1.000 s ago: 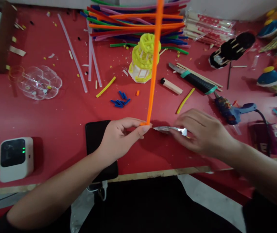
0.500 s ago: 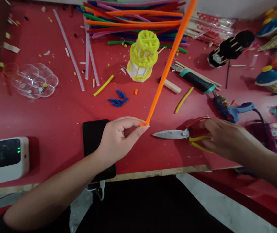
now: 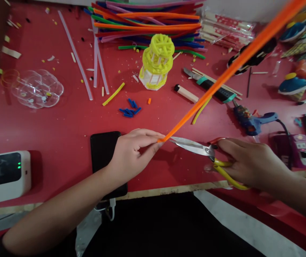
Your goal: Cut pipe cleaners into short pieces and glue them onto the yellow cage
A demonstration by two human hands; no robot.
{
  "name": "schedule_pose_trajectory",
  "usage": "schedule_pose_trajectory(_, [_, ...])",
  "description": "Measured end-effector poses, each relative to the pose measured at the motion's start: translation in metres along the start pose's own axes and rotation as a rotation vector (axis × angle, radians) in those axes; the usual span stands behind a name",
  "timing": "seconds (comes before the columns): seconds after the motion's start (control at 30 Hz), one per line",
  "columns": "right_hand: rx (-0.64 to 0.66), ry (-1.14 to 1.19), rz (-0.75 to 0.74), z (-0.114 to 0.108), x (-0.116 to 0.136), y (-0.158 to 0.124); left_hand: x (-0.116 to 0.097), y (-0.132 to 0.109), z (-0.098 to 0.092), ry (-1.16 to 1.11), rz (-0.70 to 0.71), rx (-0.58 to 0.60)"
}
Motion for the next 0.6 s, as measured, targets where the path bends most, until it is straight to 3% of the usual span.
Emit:
schedule_pose_trajectory(0.23, [-0.015,-0.041,-0.071,-0.0015,0.0022,0.0052,-0.0013,0.0011,0.0001,-0.043,0.020,0.019])
schedule_pose_trajectory(0.47, [0.051,0.005,0.028,0.0064,-0.0058,-0.0023,0.0013,0.0016,0.0019,-0.066,-0.034,0.047])
schedule_pose_trajectory(0.6, [0.025,-0.011,-0.006,0.0020,-0.0044,0.0006,0.0000,0.0014,0.0027,-0.065,-0.010,0.060])
Point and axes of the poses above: each hand's wrist, its own y-axis towards the middle knuckle, its own z-axis out of the palm, x = y × z, the point moved 5 cm from there along y, towards the middle knuckle, and after that the axes turned 15 degrees about -z, right-handed, at the moved point
